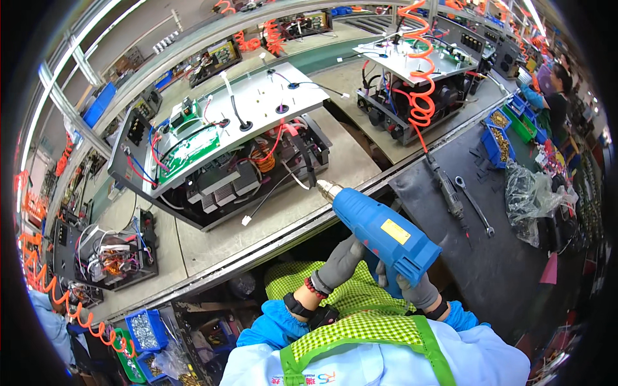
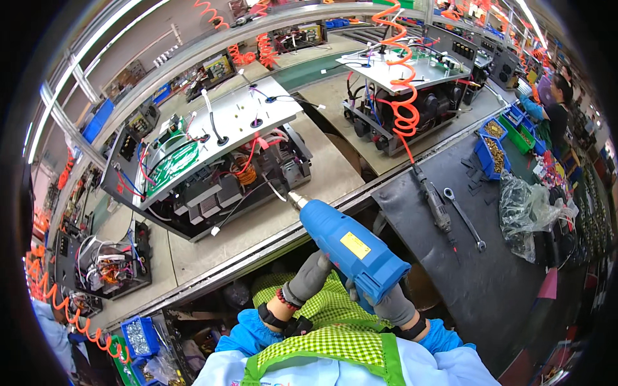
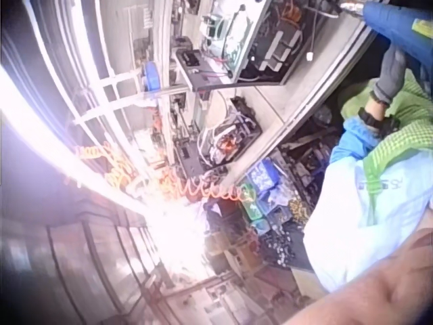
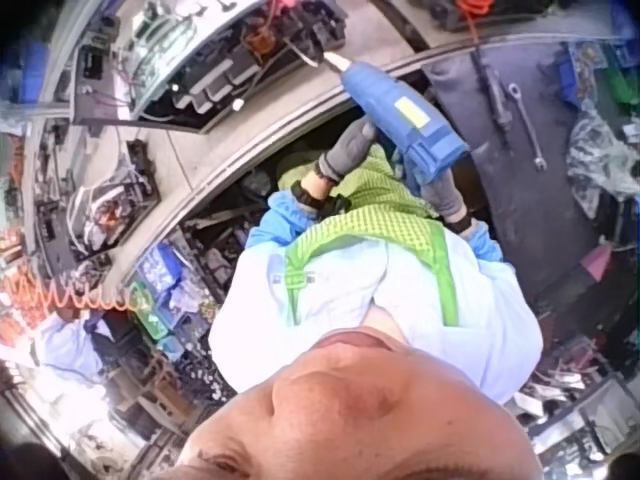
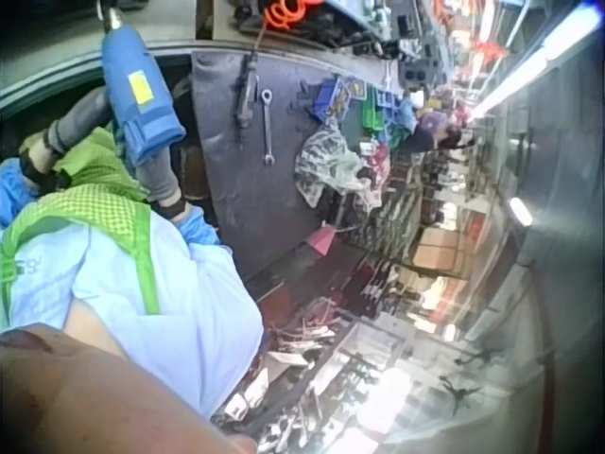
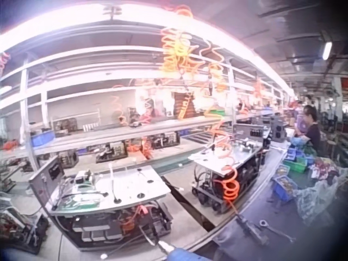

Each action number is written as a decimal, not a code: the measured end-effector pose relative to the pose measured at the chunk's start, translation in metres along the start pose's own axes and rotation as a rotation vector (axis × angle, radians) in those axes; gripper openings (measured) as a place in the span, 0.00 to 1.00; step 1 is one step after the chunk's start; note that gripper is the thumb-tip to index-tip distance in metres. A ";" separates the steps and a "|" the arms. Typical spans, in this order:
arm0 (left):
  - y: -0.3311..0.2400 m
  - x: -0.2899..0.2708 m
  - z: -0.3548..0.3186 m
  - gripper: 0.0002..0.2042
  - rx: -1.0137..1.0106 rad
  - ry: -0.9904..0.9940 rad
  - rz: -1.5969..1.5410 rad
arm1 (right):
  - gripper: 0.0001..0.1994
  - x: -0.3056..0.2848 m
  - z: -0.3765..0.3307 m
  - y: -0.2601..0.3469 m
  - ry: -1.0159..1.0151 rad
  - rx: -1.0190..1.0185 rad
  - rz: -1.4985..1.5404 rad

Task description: The recorder is assembling internal components of an electronic inverter on a factory assembly line, including wiring and housing adjustment.

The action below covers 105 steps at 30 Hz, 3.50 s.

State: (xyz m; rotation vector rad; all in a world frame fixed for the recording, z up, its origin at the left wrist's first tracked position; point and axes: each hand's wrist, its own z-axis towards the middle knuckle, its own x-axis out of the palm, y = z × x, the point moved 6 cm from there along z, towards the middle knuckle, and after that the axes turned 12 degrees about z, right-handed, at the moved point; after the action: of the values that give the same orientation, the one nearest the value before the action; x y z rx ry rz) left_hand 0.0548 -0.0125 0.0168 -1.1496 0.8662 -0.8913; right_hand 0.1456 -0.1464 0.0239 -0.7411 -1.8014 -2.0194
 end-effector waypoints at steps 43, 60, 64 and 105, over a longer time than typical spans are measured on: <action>0.003 -0.009 0.003 0.33 -0.017 -0.076 0.173 | 0.32 0.002 0.016 -0.004 -0.085 -0.082 -0.107; 0.001 -0.012 0.004 0.33 -0.029 -0.074 0.129 | 0.32 0.003 0.017 -0.007 -0.149 -0.012 -0.044; -0.002 -0.014 0.004 0.32 0.016 -0.112 0.173 | 0.33 0.001 0.017 -0.008 -0.132 -0.003 -0.085; 0.023 -0.002 -0.003 0.34 -0.073 -0.113 0.095 | 0.32 -0.010 0.009 -0.017 -0.103 0.001 -0.057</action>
State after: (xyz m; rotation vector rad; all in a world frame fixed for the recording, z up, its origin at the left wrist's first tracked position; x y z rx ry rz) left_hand 0.0540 -0.0079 -0.0062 -1.2005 0.8591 -0.7150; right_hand 0.1455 -0.1357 0.0045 -0.8167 -1.9002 -2.0508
